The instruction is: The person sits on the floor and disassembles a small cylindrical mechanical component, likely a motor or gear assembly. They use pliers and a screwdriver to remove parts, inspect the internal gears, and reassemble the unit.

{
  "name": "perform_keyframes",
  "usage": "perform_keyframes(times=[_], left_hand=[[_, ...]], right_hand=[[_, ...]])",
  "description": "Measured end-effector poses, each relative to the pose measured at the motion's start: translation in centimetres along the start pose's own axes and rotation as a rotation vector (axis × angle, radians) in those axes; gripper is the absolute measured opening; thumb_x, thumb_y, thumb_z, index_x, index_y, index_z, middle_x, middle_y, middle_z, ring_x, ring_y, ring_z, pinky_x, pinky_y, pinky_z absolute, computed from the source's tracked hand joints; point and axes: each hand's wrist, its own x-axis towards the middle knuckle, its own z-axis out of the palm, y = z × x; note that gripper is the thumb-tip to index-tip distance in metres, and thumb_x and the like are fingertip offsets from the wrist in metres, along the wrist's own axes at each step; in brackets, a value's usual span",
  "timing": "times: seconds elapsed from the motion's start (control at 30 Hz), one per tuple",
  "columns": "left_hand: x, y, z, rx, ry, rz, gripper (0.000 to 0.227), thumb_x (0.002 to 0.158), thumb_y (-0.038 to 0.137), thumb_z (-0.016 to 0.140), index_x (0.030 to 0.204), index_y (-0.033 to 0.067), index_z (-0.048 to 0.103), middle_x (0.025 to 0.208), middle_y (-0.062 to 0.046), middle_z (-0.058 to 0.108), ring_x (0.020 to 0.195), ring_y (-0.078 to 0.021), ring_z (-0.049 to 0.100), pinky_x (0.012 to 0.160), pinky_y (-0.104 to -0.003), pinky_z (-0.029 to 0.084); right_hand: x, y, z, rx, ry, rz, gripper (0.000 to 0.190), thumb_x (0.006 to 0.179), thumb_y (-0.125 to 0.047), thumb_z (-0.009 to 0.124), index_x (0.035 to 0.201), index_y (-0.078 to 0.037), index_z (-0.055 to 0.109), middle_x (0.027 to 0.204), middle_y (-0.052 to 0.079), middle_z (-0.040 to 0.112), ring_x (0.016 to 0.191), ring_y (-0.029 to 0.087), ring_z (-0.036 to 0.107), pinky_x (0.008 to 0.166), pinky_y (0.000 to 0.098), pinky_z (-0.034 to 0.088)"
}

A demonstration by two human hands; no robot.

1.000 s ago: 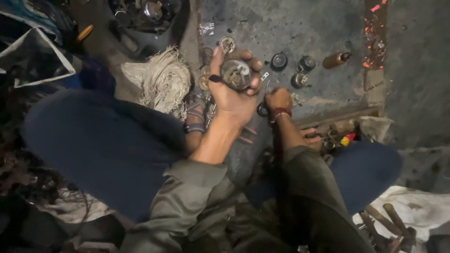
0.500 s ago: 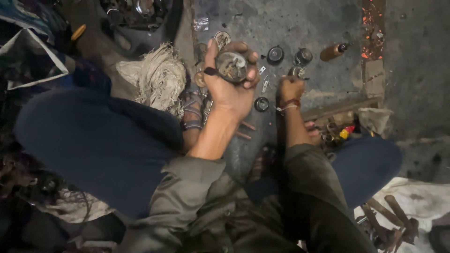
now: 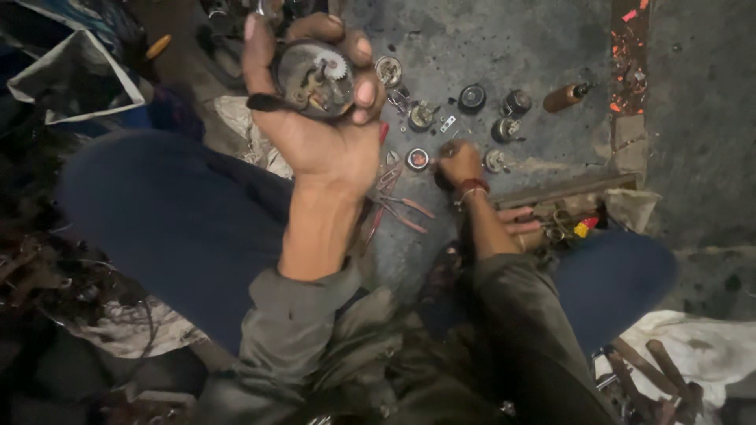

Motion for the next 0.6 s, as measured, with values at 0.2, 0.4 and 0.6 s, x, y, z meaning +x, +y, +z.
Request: perform_keyframes(times=[0.2,0.4,0.6], left_hand=[[1.0,-1.2,-0.4,-0.085,0.075,-0.1,0.05,0.104,0.052,0.049,0.097,0.0056,0.065,0.084,-0.016,0.068,0.06,-0.0234,0.059,0.05,-0.031,0.039],[1.4,-1.7,-1.1,-0.053,0.057,-0.072,0.051,0.105,0.053,0.053,0.099,0.0044,0.066,0.086,-0.016,0.068,0.062,-0.0233,0.059,0.052,-0.031,0.038],[1.1,0.1,-0.7,-0.062,-0.007,-0.007,0.053,0.107,0.053,0.051,0.098,0.0032,0.067,0.085,-0.016,0.068,0.06,-0.0211,0.06,0.048,-0.027,0.037]], right_hand=[[1.4,1.8,2.1,0.225,-0.068,0.002,0.032,0.075,-0.018,0.074,0.105,-0.007,0.077,0.1,0.013,0.078,0.094,0.025,0.075,0.083,0.0369,0.057],[2.4,4.1,4.1,0.711,-0.159,0.174,0.032,0.077,-0.003,0.055,0.098,-0.004,0.078,0.093,0.013,0.081,0.08,0.019,0.079,0.071,0.0346,0.063],[1.9,2.8,3.6,0.234,-0.068,0.026,0.015,0.08,-0.012,0.079,0.093,-0.005,0.081,0.087,0.015,0.079,0.077,0.019,0.076,0.072,0.0338,0.058]])
